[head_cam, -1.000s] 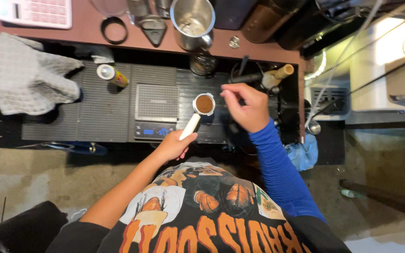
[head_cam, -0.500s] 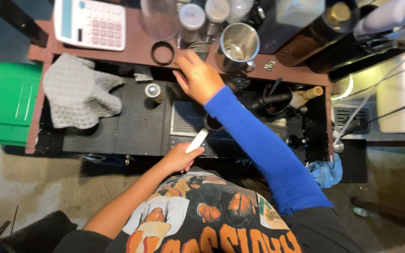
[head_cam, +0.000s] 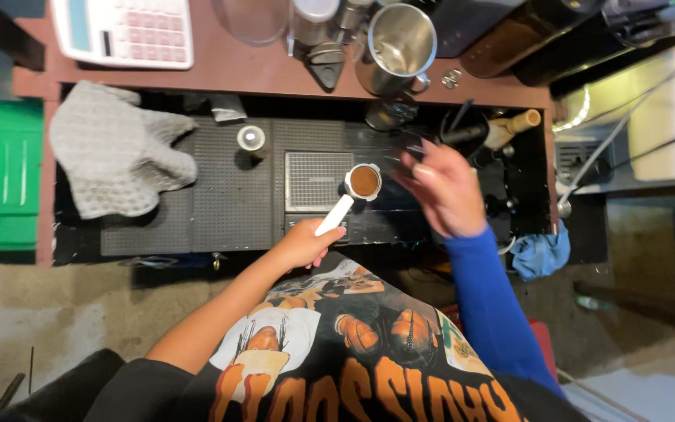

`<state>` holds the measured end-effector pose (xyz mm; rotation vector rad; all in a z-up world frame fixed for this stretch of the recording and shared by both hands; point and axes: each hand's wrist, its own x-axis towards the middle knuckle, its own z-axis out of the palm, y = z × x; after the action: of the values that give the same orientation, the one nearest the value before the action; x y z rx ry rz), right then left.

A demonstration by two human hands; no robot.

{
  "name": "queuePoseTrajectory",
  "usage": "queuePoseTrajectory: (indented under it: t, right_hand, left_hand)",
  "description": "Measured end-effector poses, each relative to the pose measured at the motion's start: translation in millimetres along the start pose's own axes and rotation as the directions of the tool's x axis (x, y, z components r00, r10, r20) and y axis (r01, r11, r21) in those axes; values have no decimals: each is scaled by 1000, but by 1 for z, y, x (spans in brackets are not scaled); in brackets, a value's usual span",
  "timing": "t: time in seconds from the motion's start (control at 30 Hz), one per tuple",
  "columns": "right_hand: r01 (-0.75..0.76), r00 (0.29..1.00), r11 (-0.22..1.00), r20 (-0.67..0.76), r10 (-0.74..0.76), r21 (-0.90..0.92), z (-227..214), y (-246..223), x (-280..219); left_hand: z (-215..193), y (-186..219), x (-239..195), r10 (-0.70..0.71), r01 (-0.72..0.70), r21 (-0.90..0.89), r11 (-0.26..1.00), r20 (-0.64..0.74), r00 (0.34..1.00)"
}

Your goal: The person prepares an espresso shot by cleaning a portafilter, weighing coffee grounds, dosing the portafilter, and tamping the grounds. The person uses a scale, scoop, and tamper to measure and compress the coffee before inserting the portafilter into the espresso machine.

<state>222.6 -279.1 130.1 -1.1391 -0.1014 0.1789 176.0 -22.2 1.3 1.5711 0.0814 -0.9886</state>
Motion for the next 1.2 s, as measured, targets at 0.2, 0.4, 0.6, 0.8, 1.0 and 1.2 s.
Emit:
queuePoseTrajectory:
  t: [0.2,0.4,0.6,0.8,1.0,1.2]
  right_hand:
    - [117,948,899,-222,-227,-423,-71,-11,-66]
    - [116,926,194,36,-375,-974,-73,-15,-72]
    - [105,944,342,-15,-330,-934,-93,-28,-74]
    - [91,943,302,-15,-332,-949,-118,-39,-81]
    - [94,942,316,-19,-335,-944,-141,-48,-86]
    - [110,939,283,6,-344,-953,-161,-53,-89]
  left_hand:
    - [26,20,30,0,-6,66,998,86,996]
    - [74,47,53,-2,-24,148,989,172,985]
    - [113,65,67,-15,-32,230,973,200,980]
    - [139,79,78,-38,-7,224,975,198,979]
    - [159,89,83,-41,-2,224,975,189,981]
    - [175,94,90,-42,5,212,977,171,984]
